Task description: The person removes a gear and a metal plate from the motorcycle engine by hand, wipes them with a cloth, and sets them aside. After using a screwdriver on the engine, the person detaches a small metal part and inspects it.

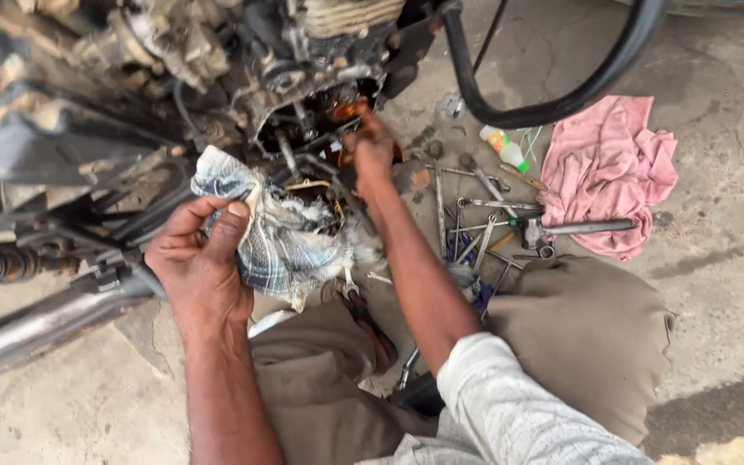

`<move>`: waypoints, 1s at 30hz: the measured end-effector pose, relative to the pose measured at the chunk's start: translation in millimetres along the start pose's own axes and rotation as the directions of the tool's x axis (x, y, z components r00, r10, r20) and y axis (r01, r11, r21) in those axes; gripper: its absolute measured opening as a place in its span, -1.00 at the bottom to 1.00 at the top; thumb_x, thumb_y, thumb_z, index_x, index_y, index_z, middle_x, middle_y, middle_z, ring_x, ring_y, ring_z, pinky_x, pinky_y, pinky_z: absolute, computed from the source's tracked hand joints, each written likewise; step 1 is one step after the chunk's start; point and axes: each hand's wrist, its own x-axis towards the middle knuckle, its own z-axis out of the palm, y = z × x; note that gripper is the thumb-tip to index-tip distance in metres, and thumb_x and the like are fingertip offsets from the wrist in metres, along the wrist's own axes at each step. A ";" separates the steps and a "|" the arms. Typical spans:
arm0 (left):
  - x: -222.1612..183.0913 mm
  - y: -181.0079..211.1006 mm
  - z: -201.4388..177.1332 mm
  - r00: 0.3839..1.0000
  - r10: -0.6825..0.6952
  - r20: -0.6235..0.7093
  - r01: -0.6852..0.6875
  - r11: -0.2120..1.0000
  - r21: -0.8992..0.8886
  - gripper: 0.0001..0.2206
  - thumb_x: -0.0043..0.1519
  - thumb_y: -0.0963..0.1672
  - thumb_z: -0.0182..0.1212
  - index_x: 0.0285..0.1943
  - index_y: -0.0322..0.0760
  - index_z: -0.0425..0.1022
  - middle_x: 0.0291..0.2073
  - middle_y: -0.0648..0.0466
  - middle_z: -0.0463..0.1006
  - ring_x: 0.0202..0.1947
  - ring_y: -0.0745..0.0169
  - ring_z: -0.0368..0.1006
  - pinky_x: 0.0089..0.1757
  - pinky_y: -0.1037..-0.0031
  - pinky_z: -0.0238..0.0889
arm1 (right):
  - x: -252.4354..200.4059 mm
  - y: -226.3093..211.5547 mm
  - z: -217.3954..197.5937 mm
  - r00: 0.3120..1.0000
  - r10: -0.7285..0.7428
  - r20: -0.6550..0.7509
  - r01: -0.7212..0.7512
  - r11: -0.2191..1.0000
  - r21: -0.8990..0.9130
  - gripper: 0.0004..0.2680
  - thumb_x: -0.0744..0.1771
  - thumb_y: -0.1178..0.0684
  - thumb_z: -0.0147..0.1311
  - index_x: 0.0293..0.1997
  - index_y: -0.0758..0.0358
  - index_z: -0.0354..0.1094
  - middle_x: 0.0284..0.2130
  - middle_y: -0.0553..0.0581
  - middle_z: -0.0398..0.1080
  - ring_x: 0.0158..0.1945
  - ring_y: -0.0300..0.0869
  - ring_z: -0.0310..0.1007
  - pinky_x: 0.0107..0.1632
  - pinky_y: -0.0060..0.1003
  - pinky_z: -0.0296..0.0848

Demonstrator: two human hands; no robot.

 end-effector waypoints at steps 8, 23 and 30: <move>-11.0 4.6 -11.2 0.999 -0.031 -0.038 0.032 0.999 0.027 -0.86 0.21 -0.32 0.39 -0.09 -0.50 0.61 -0.28 0.01 0.64 -0.30 0.35 0.51 -0.15 0.52 0.45 | -21.2 -12.9 -10.9 1.000 0.014 -0.015 -0.011 0.980 0.196 -0.49 0.27 0.41 -0.10 0.40 0.14 0.26 0.25 0.33 0.38 -0.13 -0.18 0.47 -0.34 -0.37 0.50; -8.5 7.7 -11.2 1.000 -0.011 0.028 0.014 0.994 -0.107 -0.86 0.18 -0.36 0.37 -0.11 -0.53 0.60 -0.26 0.03 0.64 -0.27 0.38 0.50 -0.15 0.59 0.40 | -37.7 -49.3 -1.2 0.972 0.235 -0.020 -0.234 0.971 0.043 -0.45 0.26 0.41 0.01 0.40 0.00 0.22 -0.30 0.28 0.47 -0.54 -0.22 0.19 -0.51 -0.31 0.22; -5.7 9.4 -19.1 0.999 0.044 -0.007 -0.045 0.997 -0.062 -0.85 0.14 -0.36 0.36 -0.15 -0.46 0.61 -0.30 0.02 0.65 -0.30 0.36 0.52 -0.14 0.59 0.44 | -101.2 -78.5 -9.4 0.986 0.126 0.107 -0.141 0.980 0.140 -0.58 0.29 0.29 0.03 0.33 0.13 0.29 -0.33 0.04 0.41 -0.46 -0.27 0.31 -0.39 -0.33 0.35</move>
